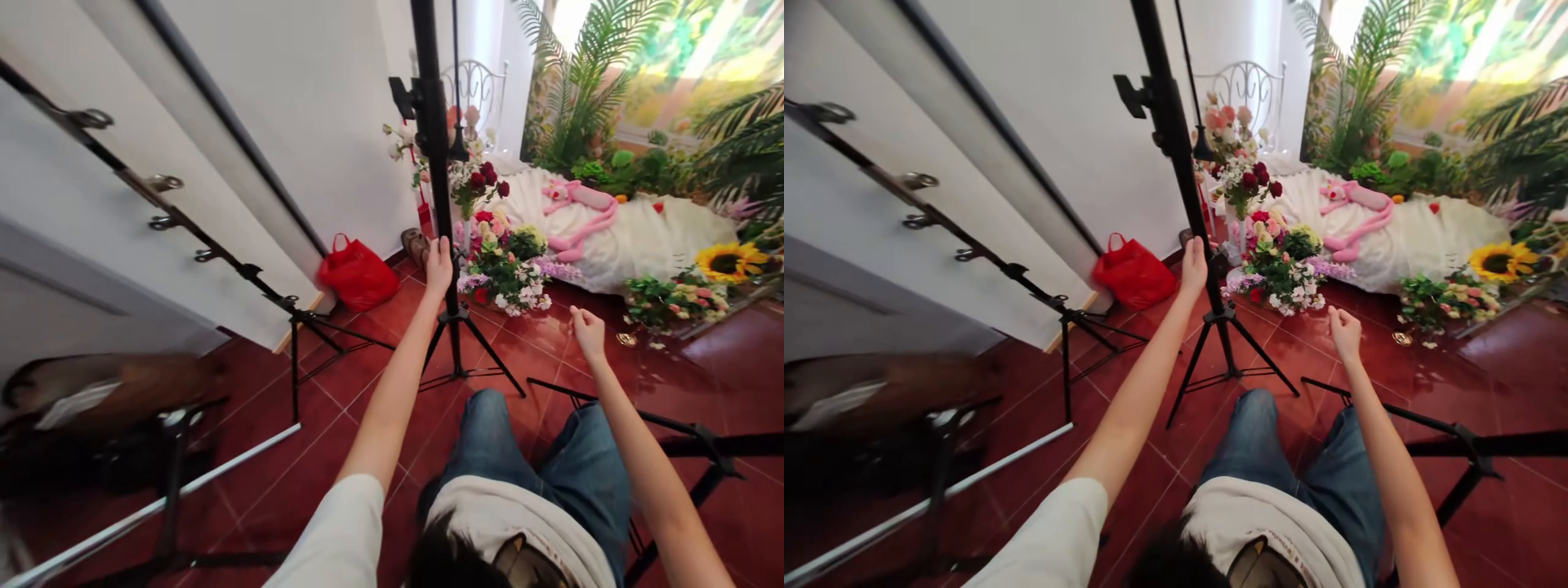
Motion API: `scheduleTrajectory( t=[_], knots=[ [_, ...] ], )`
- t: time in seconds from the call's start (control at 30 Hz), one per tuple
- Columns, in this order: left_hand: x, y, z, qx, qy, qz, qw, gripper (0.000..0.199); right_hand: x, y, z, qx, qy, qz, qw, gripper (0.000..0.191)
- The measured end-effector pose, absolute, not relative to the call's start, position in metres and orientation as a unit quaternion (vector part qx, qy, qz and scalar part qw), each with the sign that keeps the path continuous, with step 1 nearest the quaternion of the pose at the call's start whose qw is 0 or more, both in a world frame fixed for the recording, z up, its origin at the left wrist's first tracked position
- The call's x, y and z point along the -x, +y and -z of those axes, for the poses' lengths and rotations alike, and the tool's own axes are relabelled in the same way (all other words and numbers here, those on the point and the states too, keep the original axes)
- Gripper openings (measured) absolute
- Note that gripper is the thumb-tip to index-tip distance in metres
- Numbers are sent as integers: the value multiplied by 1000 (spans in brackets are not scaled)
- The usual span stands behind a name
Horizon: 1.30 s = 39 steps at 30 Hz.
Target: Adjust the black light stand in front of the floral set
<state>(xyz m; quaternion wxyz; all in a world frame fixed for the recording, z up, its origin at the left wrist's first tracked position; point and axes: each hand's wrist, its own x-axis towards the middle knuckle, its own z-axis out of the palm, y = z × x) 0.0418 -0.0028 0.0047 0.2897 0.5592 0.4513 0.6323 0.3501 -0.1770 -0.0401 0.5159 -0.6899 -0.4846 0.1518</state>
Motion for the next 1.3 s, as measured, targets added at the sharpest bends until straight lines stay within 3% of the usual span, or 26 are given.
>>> scheduleTrajectory(
  t=[0.17,0.3,0.37,0.5,0.63,0.77,0.93,1.17,1.3],
  knots=[
    [-56,10,4,-527,455,-676,242,57,-283,-119,23,639,-581,-238,445,51],
    [-65,7,5,-482,506,-686,201,50,-232,-67,-3,580,-689,-292,323,35],
    [-67,7,5,-475,534,-675,184,45,-212,-42,-24,558,-755,-214,272,33],
    [-69,9,10,-478,553,-665,154,44,-184,-3,-70,514,-850,4,114,52],
    [-70,10,17,-480,545,-678,112,46,-168,23,-98,468,-882,50,-6,38],
    [-71,12,24,-492,540,-677,91,50,-156,44,-102,461,-886,52,-21,28],
    [-70,14,28,-493,543,-675,82,50,-148,62,-97,465,-884,43,-38,29],
    [-71,14,26,-502,549,-661,99,49,-159,53,-92,379,-920,99,17,24],
    [-71,12,24,-495,553,-659,121,49,-164,27,-74,431,-889,141,54,24]
  ],
)
